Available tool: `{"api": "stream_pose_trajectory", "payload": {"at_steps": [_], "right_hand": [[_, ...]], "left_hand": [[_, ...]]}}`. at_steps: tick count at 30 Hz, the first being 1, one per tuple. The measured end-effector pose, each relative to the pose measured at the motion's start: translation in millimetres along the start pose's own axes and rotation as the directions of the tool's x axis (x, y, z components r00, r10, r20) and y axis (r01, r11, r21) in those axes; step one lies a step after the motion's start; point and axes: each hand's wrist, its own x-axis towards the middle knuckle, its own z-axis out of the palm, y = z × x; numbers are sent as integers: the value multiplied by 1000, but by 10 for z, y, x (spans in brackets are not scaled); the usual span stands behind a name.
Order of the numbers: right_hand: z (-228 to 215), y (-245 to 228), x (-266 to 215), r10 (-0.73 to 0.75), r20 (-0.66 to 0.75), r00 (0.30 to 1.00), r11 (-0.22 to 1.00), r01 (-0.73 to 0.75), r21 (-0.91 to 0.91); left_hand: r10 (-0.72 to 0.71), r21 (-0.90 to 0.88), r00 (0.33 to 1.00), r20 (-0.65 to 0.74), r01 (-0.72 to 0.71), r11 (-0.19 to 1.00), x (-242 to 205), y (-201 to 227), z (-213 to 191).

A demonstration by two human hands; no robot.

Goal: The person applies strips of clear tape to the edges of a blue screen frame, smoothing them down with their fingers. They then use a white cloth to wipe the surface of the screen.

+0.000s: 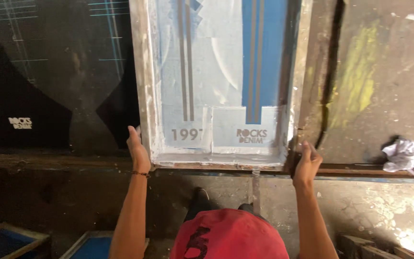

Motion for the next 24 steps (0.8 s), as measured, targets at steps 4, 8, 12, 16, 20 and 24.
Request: {"api": "stream_pose_trajectory", "payload": {"at_steps": [4,8,12,16,20,24], "right_hand": [[297,687,-40,-12,2,1000,1000,12,0],[560,584,-341,42,20,999,999,-42,-15],[658,636,-482,54,39,998,999,-54,-2],[717,452,-581,47,9,999,999,-47,-9],[613,524,-590,67,-3,998,997,-67,-49],[555,551,-596,70,-9,998,992,-70,-109]], "left_hand": [[10,44,999,44,-12,999,358,-104,-433],[-3,40,999,45,1,999,410,117,-600],[-43,60,998,49,41,997,485,170,-683],[-69,26,997,42,68,997,456,92,-635],[-115,58,993,17,114,992,369,2,-644],[-52,111,998,30,49,993,330,-156,-705]]}}
